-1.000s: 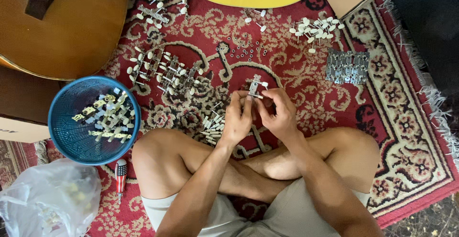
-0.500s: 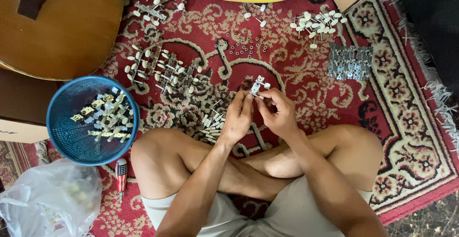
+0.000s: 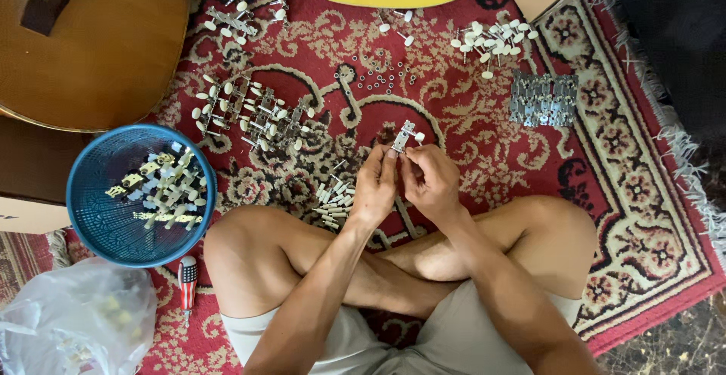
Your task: The person sits on a rug and assembles guitar tuning pegs by inserting white plastic knobs into metal housings and tightening them with a screwdriver. The person handles multiple tuning pegs and small hardware parts scattered on the floor.
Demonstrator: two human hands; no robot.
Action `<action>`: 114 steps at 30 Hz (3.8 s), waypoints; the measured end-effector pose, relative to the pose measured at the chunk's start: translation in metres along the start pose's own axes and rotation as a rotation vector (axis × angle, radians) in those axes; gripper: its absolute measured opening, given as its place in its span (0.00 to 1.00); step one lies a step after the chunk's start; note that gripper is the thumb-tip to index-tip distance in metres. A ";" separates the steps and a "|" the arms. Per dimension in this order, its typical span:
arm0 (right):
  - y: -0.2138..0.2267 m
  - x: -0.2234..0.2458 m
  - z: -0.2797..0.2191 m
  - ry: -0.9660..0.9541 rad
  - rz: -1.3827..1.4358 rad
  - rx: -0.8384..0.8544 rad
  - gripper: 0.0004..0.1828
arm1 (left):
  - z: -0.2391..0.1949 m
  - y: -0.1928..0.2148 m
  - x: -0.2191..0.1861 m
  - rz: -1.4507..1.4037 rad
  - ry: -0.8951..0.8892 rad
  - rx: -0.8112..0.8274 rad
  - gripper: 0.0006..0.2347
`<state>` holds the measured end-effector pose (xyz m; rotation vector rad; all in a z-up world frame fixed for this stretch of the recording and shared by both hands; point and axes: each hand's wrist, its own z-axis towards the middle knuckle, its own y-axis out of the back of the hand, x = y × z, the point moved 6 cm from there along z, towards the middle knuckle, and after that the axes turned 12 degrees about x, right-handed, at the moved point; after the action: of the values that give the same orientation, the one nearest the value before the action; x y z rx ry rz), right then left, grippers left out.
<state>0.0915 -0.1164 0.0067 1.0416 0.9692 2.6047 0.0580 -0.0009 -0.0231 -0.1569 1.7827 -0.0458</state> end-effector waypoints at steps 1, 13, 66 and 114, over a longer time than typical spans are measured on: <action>-0.001 0.003 0.003 0.026 -0.002 0.011 0.08 | -0.001 0.001 0.000 -0.035 0.007 -0.018 0.13; 0.032 -0.094 -0.022 -0.549 0.368 -0.097 0.04 | -0.033 0.117 -0.038 -0.254 -0.196 -0.623 0.10; -0.061 -0.071 -0.052 -0.973 1.569 -0.028 0.05 | 0.009 0.027 0.039 -0.532 0.085 0.102 0.16; -0.070 -0.128 0.001 -0.368 0.170 0.106 0.06 | 0.015 0.070 0.036 -0.388 0.073 -0.440 0.05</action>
<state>0.1816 -0.1098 -0.1080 1.6225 0.9699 2.3773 0.0595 0.0640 -0.0699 -0.8253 1.7911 0.0650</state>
